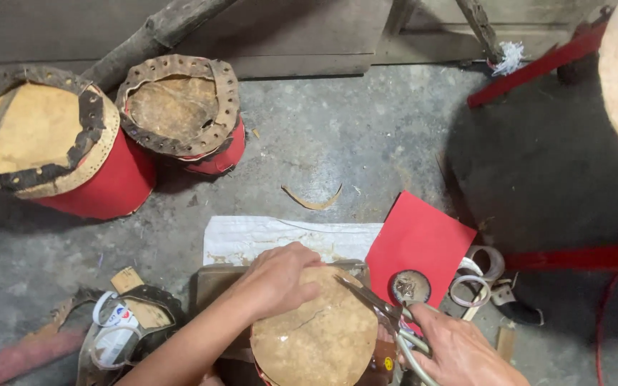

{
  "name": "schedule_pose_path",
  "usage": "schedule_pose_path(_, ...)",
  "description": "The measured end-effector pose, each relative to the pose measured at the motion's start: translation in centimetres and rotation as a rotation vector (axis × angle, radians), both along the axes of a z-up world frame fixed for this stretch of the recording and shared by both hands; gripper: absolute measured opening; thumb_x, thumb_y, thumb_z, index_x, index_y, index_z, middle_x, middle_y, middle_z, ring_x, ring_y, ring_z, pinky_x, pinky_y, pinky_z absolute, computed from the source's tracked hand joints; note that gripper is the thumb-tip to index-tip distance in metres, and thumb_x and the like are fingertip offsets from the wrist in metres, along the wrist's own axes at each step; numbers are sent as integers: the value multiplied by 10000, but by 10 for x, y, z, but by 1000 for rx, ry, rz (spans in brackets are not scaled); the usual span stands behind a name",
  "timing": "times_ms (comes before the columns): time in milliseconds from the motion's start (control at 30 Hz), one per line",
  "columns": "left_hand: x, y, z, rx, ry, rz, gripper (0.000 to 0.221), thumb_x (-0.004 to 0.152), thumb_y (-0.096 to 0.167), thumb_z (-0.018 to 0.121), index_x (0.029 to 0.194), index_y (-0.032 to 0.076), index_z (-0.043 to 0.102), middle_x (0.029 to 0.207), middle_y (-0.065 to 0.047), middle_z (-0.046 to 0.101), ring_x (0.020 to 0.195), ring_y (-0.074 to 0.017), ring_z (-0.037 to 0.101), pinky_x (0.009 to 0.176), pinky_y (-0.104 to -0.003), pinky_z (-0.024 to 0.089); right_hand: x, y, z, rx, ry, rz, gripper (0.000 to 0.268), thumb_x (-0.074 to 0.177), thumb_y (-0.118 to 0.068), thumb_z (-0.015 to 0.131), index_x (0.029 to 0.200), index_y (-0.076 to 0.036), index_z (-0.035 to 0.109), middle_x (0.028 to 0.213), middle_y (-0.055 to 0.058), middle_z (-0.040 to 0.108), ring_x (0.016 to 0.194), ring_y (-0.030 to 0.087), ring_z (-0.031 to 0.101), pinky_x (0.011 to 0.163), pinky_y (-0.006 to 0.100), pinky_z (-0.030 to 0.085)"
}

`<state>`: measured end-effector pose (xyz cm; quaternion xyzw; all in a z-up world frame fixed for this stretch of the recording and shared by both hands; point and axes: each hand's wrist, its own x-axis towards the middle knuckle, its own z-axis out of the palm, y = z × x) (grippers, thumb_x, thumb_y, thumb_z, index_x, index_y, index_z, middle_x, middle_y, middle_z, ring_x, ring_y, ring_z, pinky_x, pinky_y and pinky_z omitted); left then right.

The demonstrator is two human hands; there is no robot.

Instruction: Trimming the excess leather material from the edges of a drum head using scissors and a hammer.

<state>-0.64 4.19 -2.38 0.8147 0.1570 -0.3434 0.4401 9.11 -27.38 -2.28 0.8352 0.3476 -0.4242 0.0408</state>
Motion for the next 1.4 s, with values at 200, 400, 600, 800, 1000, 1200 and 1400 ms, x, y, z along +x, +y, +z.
schedule_pose_path(200, -19, 7, 9, -111, 46, 54, 586, 954, 391, 648, 1510, 301, 487, 1597, 37, 448, 1450, -220, 439, 1169, -448, 386, 4, 9, 7, -189, 102, 6, 417, 993, -577, 467, 1247, -246, 456, 893, 22, 671, 751, 273, 633, 724, 361, 477)
schedule_pose_path(400, -30, 6, -12, -173, -43, 89, 585, 935, 379, 667, 1492, 300, 508, 1597, 47, 465, 1459, -208, 426, 1184, -483, 351, 3, -2, -11, -130, 147, -112, 455, 948, -672, 502, 1123, -252, 493, 801, 32, 625, 704, 294, 601, 683, 355, 457)
schedule_pose_path(600, -33, 5, -27, -205, -319, 110, 520, 876, 336, 702, 1381, 241, 617, 1474, 42, 621, 1306, -216, 608, 1092, -401, 409, 1, -28, -47, -65, 157, -77, 388, 1003, -594, 536, 1093, -236, 418, 796, 52, 586, 654, 338, 546, 645, 376, 419)
schedule_pose_path(800, -26, 2, -10, -194, -132, 146, 586, 858, 263, 700, 1434, 280, 592, 1548, 130, 566, 1382, -128, 565, 1144, -334, 368, 1, 7, -16, -79, 211, -100, 380, 974, -583, 606, 1045, -240, 459, 883, 40, 657, 751, 281, 660, 688, 365, 461)
schedule_pose_path(1000, -28, 1, -13, -198, -203, 120, 573, 867, 241, 674, 1432, 286, 588, 1554, 88, 569, 1417, -158, 542, 1156, -392, 357, -4, 37, 17, -97, 317, -185, 510, 850, -500, 825, 1106, -266, 452, 998, -69, 706, 838, 194, 726, 742, 299, 518)
schedule_pose_path(1200, -35, -2, -34, -72, -137, 102, 651, 840, 425, 719, 1458, 275, 576, 1589, 37, 502, 1449, -172, 487, 1180, -387, 330, -3, 21, 13, -81, 245, -172, 462, 761, -501, 826, 1033, -299, 511, 1012, -62, 637, 830, 218, 693, 756, 341, 503)
schedule_pose_path(1400, -36, -4, -36, -46, -139, 117, 619, 843, 400, 711, 1438, 275, 593, 1576, 43, 522, 1431, -182, 509, 1179, -400, 332, -3, 20, 5, -81, 261, -163, 561, 755, -500, 808, 1132, -289, 450, 1077, -54, 750, 919, 243, 735, 784, 345, 537)
